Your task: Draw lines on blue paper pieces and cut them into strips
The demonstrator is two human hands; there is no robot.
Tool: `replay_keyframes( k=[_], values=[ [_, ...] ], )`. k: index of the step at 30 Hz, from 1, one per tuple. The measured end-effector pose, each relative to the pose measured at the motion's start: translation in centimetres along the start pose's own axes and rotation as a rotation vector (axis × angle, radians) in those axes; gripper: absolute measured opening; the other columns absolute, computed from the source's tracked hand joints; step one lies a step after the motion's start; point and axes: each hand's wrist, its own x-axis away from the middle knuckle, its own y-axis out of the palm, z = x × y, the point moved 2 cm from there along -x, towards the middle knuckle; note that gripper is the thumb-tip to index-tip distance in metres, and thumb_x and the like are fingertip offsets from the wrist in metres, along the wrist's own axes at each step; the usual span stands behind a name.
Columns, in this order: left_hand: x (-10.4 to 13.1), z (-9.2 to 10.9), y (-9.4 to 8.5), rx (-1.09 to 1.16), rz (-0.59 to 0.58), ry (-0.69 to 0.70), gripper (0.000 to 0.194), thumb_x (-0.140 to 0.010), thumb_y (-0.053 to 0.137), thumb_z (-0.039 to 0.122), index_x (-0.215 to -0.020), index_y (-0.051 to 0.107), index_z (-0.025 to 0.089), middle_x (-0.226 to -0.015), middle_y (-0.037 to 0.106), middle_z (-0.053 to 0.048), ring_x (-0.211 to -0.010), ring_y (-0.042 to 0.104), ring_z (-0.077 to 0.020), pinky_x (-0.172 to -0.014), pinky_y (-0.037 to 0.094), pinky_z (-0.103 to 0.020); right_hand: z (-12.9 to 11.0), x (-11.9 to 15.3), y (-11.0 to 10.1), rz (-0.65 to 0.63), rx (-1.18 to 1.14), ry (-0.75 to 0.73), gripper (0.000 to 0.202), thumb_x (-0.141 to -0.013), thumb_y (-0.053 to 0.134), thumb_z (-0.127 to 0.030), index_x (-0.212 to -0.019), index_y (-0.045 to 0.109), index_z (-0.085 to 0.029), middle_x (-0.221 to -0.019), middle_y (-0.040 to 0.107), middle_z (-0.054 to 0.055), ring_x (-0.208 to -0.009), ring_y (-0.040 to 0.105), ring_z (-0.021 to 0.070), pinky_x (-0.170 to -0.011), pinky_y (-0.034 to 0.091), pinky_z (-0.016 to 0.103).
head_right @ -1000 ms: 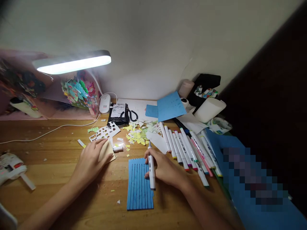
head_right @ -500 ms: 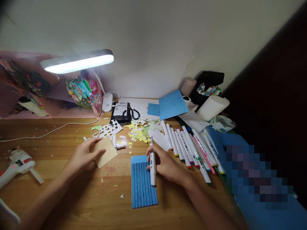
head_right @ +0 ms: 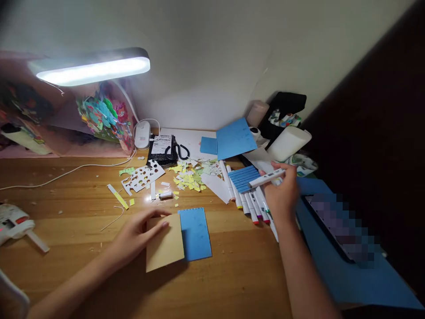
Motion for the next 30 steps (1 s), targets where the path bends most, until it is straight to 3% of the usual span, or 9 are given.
replay_keyframes(
  k=[2, 6, 9, 14, 18, 20, 24, 28, 30],
  values=[
    [0.1, -0.4, 0.8, -0.147, 0.033, 0.065, 0.018, -0.090, 0.050, 0.032, -0.103, 0.059, 0.024, -0.102, 0.066, -0.004, -0.092, 0.060, -0.0218, -0.077, 0.047, -0.037, -1.3, 1.5, 0.9, -0.120, -0.049, -0.067, 0.034, -0.070, 0.069, -0.030, -0.097, 0.050, -0.024, -0.107, 0.063, 0.007, -0.102, 0.059, 0.0232, -0.086, 0.046, 0.040],
    [0.2, -1.0, 1.3, -0.337, 0.062, 0.174, 0.015, -0.091, 0.048, 0.026, -0.103, 0.056, 0.022, -0.101, 0.064, -0.006, -0.093, 0.059, -0.0225, -0.077, 0.047, -0.038, -4.1, 6.0, 3.5, -0.790, -0.240, -0.023, 0.029, -0.072, 0.069, -0.027, -0.094, 0.050, -0.025, -0.096, 0.063, 0.002, -0.088, 0.062, 0.0187, -0.075, 0.051, 0.033],
    [0.2, -1.2, 1.4, -0.382, 0.079, 0.187, 0.015, -0.091, 0.049, 0.025, -0.105, 0.055, 0.023, -0.102, 0.062, -0.005, -0.094, 0.058, -0.0222, -0.077, 0.047, -0.038, -5.5, 8.9, 4.4, -1.053, -0.157, 0.002, 0.038, -0.066, 0.075, -0.027, -0.094, 0.049, -0.025, -0.092, 0.061, 0.001, -0.081, 0.061, 0.0184, -0.069, 0.050, 0.031],
    [-0.3, -1.3, 1.4, -0.359, 0.115, 0.231, 0.015, -0.091, 0.052, 0.025, -0.103, 0.059, 0.023, -0.098, 0.059, -0.005, -0.092, 0.057, -0.0206, -0.078, 0.047, -0.036, -6.2, 10.2, 4.8, -1.076, -0.045, -0.127, 0.041, -0.063, 0.078, -0.029, -0.094, 0.050, -0.025, -0.097, 0.058, 0.003, -0.087, 0.057, 0.0211, -0.074, 0.048, 0.035],
    [-0.8, -1.4, 1.4, -0.329, 0.132, 0.268, 0.016, -0.092, 0.049, 0.024, -0.097, 0.064, 0.022, -0.094, 0.055, -0.006, -0.086, 0.055, -0.0192, -0.075, 0.047, -0.035, -6.2, 10.6, 4.9, -1.055, -0.146, -0.183, 0.024, -0.078, 0.067, -0.030, -0.097, 0.052, -0.026, -0.098, 0.059, 0.004, -0.092, 0.056, 0.0208, -0.080, 0.046, 0.037],
    [-0.8, -1.4, 1.4, -0.312, 0.141, 0.282, 0.017, -0.092, 0.049, 0.024, -0.097, 0.065, 0.022, -0.094, 0.054, -0.006, -0.085, 0.055, -0.0192, -0.074, 0.046, -0.035, -6.3, 11.1, 5.0, -1.054, -0.252, -0.161, 0.015, -0.087, 0.055, -0.030, -0.102, 0.053, -0.027, -0.095, 0.061, 0.003, -0.089, 0.058, 0.0184, -0.079, 0.046, 0.035],
    [-0.8, -1.6, 1.3, -0.268, 0.164, 0.293, 0.018, -0.092, 0.049, 0.023, -0.097, 0.066, 0.021, -0.095, 0.054, -0.007, -0.087, 0.054, -0.0195, -0.075, 0.046, -0.035, -6.6, 11.8, 5.0, -1.062, -0.394, -0.082, 0.027, -0.095, 0.041, -0.033, -0.120, 0.051, -0.030, -0.095, 0.062, 0.003, -0.086, 0.060, 0.0164, -0.074, 0.048, 0.031],
    [-0.8, -1.7, 1.4, -0.251, 0.165, 0.298, 0.019, -0.092, 0.048, 0.023, -0.098, 0.066, 0.021, -0.095, 0.053, -0.007, -0.088, 0.053, -0.0195, -0.075, 0.045, -0.034, -6.9, 11.8, 5.1, -1.101, -0.372, -0.088, 0.026, -0.093, 0.043, -0.031, -0.115, 0.057, -0.026, -0.109, 0.062, 0.004, -0.101, 0.056, 0.0188, -0.089, 0.042, 0.034],
    [-0.8, -1.8, 1.5, -0.255, 0.163, 0.302, 0.019, -0.092, 0.048, 0.023, -0.098, 0.066, 0.021, -0.096, 0.053, -0.007, -0.088, 0.053, -0.0194, -0.075, 0.045, -0.034, -6.7, 11.8, 5.2, -1.100, -0.374, -0.042, 0.023, -0.091, 0.046, -0.032, -0.110, 0.056, -0.024, -0.106, 0.062, 0.004, -0.099, 0.057, 0.0193, -0.086, 0.044, 0.034]
  ],
)
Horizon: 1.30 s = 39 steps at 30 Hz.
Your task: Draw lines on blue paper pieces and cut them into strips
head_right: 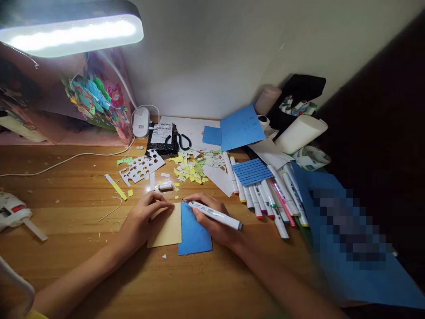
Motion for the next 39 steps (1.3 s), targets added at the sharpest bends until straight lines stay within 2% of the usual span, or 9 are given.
replay_keyframes(
  k=[5, 12, 16, 39],
  values=[
    [-0.06, -0.13, 0.02, 0.013, 0.011, 0.026, 0.019, -0.091, 0.049, 0.019, -0.098, 0.067, 0.020, -0.094, 0.054, -0.007, -0.086, 0.054, -0.0188, -0.073, 0.046, -0.034, 0.93, -0.09, 0.36, 0.042, -0.029, 0.100, 0.012, -0.088, 0.052, -0.032, -0.095, 0.052, -0.022, -0.087, 0.059, 0.002, -0.081, 0.057, 0.0167, -0.071, 0.045, 0.029],
    [-0.05, 0.29, -0.17, -0.006, -0.006, 0.038, 0.015, -0.088, 0.056, 0.022, -0.100, 0.065, 0.021, -0.095, 0.053, -0.007, -0.085, 0.053, -0.0184, -0.072, 0.047, -0.035, 0.95, -0.11, 0.40, 0.060, 0.037, 0.106, 0.010, -0.087, 0.054, -0.030, -0.094, 0.056, -0.023, -0.089, 0.059, 0.002, -0.079, 0.056, 0.0156, -0.067, 0.042, 0.027],
    [0.04, 0.12, -0.05, 0.009, -0.011, 0.064, 0.019, -0.084, 0.063, 0.024, -0.103, 0.064, 0.022, -0.098, 0.052, -0.007, -0.084, 0.052, -0.0183, -0.071, 0.048, -0.035, 1.12, -0.03, 0.42, 0.067, 0.041, 0.111, 0.011, -0.086, 0.054, -0.029, -0.094, 0.056, -0.023, -0.088, 0.060, 0.002, -0.077, 0.056, 0.0154, -0.066, 0.042, 0.027],
    [-0.22, 0.30, -0.12, 0.111, 0.003, 0.040, 0.020, -0.082, 0.065, 0.018, -0.102, 0.066, 0.022, -0.096, 0.051, -0.007, -0.085, 0.054, -0.0179, -0.072, 0.048, -0.034, 0.31, -0.17, 0.33, 0.032, 0.069, 0.091, 0.009, -0.085, 0.054, -0.024, -0.094, 0.055, -0.022, -0.084, 0.059, 0.000, -0.073, 0.055, 0.0134, -0.063, 0.041, 0.024]
  ],
)
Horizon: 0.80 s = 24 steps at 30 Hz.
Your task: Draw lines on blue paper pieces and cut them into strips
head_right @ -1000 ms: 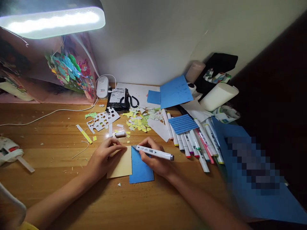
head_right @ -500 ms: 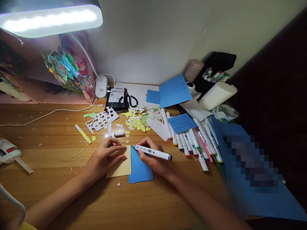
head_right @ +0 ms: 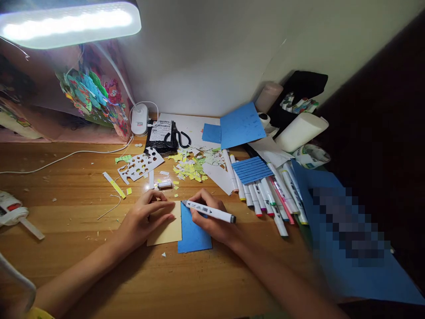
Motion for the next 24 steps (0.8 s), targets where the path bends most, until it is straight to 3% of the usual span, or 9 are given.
replay_keyframes(
  k=[24],
  values=[
    [-0.09, -0.17, -0.13, 0.076, -0.031, -0.029, 0.023, -0.081, 0.066, 0.016, -0.104, 0.066, 0.020, -0.097, 0.050, -0.006, -0.088, 0.052, -0.0183, -0.073, 0.047, -0.034, 0.09, -0.08, -0.04, 0.008, 0.001, -0.002, 0.008, -0.084, 0.055, -0.021, -0.092, 0.055, -0.021, -0.085, 0.060, 0.000, -0.074, 0.055, 0.0128, -0.063, 0.041, 0.024]
  ],
)
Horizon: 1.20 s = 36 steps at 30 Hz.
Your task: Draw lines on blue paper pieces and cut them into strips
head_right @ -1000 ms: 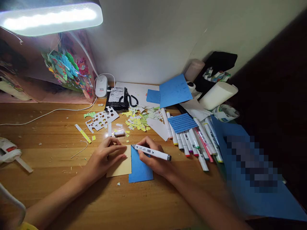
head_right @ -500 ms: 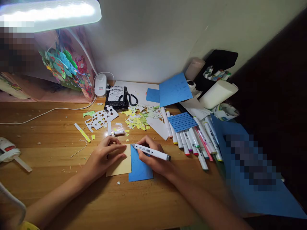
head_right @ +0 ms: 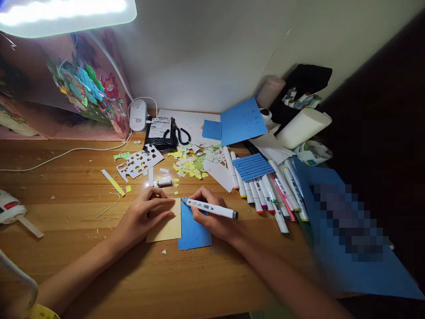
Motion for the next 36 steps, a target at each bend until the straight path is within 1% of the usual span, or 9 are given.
replay_keyframes(
  k=[8, 14, 23, 36],
  values=[
    [-0.02, -0.08, 0.07, -0.011, 0.007, -0.006, 0.022, -0.081, 0.067, 0.016, -0.102, 0.066, 0.019, -0.097, 0.051, -0.006, -0.091, 0.052, -0.0184, -0.077, 0.047, -0.035, 0.08, -0.07, 0.02, 0.005, -0.001, -0.010, 0.006, -0.082, 0.056, -0.020, -0.088, 0.055, -0.021, -0.082, 0.060, -0.001, -0.068, 0.053, 0.0116, -0.060, 0.040, 0.024],
    [-0.08, 0.07, -0.01, -0.020, 0.002, -0.010, 0.021, -0.081, 0.066, 0.017, -0.103, 0.066, 0.019, -0.097, 0.051, -0.006, -0.093, 0.052, -0.0184, -0.079, 0.046, -0.036, 0.01, -0.10, -0.03, 0.005, 0.009, -0.017, 0.008, -0.081, 0.056, -0.020, -0.089, 0.056, -0.021, -0.082, 0.060, 0.000, -0.069, 0.054, 0.0121, -0.060, 0.040, 0.024],
    [0.08, -0.09, 0.05, -0.029, 0.005, -0.003, 0.021, -0.082, 0.066, 0.018, -0.102, 0.066, 0.019, -0.097, 0.051, -0.006, -0.092, 0.052, -0.0186, -0.078, 0.046, -0.036, 0.10, -0.04, -0.30, -0.011, 0.012, -0.020, 0.003, -0.078, 0.054, -0.020, -0.080, 0.054, -0.020, -0.074, 0.057, -0.002, -0.061, 0.048, 0.0110, -0.054, 0.035, 0.024],
    [0.08, -0.07, 0.08, -0.043, 0.016, 0.012, 0.020, -0.081, 0.067, 0.019, -0.102, 0.066, 0.020, -0.095, 0.051, -0.005, -0.091, 0.052, -0.0180, -0.078, 0.047, -0.035, 0.68, 0.00, -0.28, -0.061, 0.004, -0.044, 0.004, -0.077, 0.055, -0.023, -0.078, 0.055, -0.019, -0.069, 0.056, -0.002, -0.057, 0.047, 0.0105, -0.052, 0.033, 0.024]
  ],
)
